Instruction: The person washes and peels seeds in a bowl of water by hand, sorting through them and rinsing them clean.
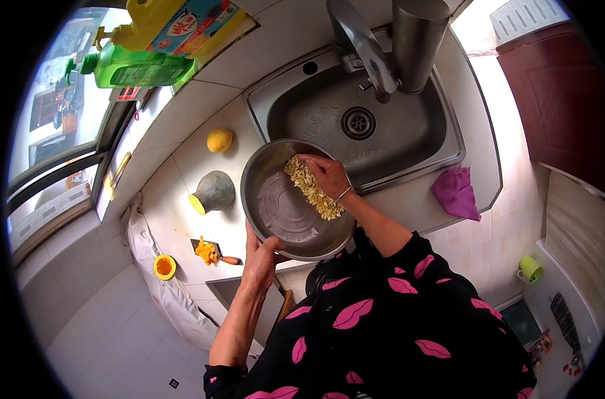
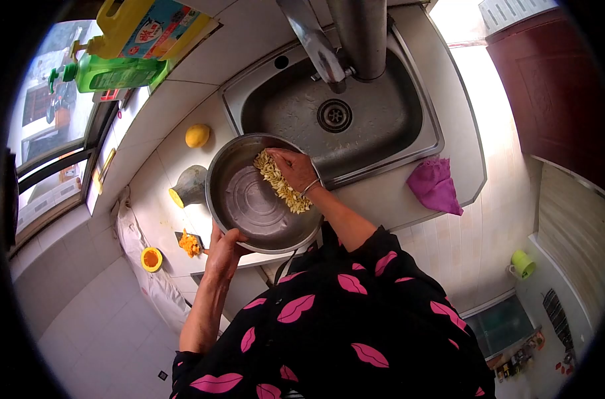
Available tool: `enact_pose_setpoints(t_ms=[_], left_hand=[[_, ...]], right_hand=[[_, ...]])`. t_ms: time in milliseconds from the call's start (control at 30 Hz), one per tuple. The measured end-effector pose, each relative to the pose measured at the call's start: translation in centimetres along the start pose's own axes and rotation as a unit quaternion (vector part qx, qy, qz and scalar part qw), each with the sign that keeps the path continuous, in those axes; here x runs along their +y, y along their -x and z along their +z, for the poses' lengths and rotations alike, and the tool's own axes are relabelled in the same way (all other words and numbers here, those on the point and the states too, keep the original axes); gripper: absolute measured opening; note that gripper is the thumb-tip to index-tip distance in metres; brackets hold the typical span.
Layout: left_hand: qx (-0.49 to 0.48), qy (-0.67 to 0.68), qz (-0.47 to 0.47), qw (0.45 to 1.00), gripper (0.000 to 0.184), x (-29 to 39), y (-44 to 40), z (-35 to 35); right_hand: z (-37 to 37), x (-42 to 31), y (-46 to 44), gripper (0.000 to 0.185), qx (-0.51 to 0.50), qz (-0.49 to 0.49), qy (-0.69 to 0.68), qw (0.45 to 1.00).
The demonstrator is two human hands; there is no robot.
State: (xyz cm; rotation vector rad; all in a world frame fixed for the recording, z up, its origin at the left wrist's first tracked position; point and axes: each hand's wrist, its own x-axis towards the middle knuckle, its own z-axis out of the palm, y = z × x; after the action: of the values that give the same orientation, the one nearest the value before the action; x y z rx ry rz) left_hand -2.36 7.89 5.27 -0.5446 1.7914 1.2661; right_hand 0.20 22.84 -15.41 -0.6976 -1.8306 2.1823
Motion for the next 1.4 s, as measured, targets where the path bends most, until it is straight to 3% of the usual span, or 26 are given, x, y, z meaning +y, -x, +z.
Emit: enact_pose_setpoints(t_ms=[867,967,1267,1400], left_hand=[[0.004,-0.010,-0.007,1.000,0.070,0.7,0.1,0.7],[0.001,-0.010,-0.005,1.000,0.072,0.9,0.1,0.7],[-0.002,-0.007,-0.006,1.000,0.074,1.1,0.1,0.8],[-0.004,-0.009,-0.003,1.000,0.074,1.2,0.2,0.9]], right_hand=[[-0.3,-0.2,0.1,0.024,0.004,0.020,-0.007,1.000],[0.1,0.6,-0.1,0.024,0.025,-0.021,-0.009,0.999],[-0.4,-0.5,-0.1,0.024,-0.014,0.052,-0.009,0.999],[-0.2,0.3,-0.2,0.024,-0.007,0.029,-0.014,0.999]])
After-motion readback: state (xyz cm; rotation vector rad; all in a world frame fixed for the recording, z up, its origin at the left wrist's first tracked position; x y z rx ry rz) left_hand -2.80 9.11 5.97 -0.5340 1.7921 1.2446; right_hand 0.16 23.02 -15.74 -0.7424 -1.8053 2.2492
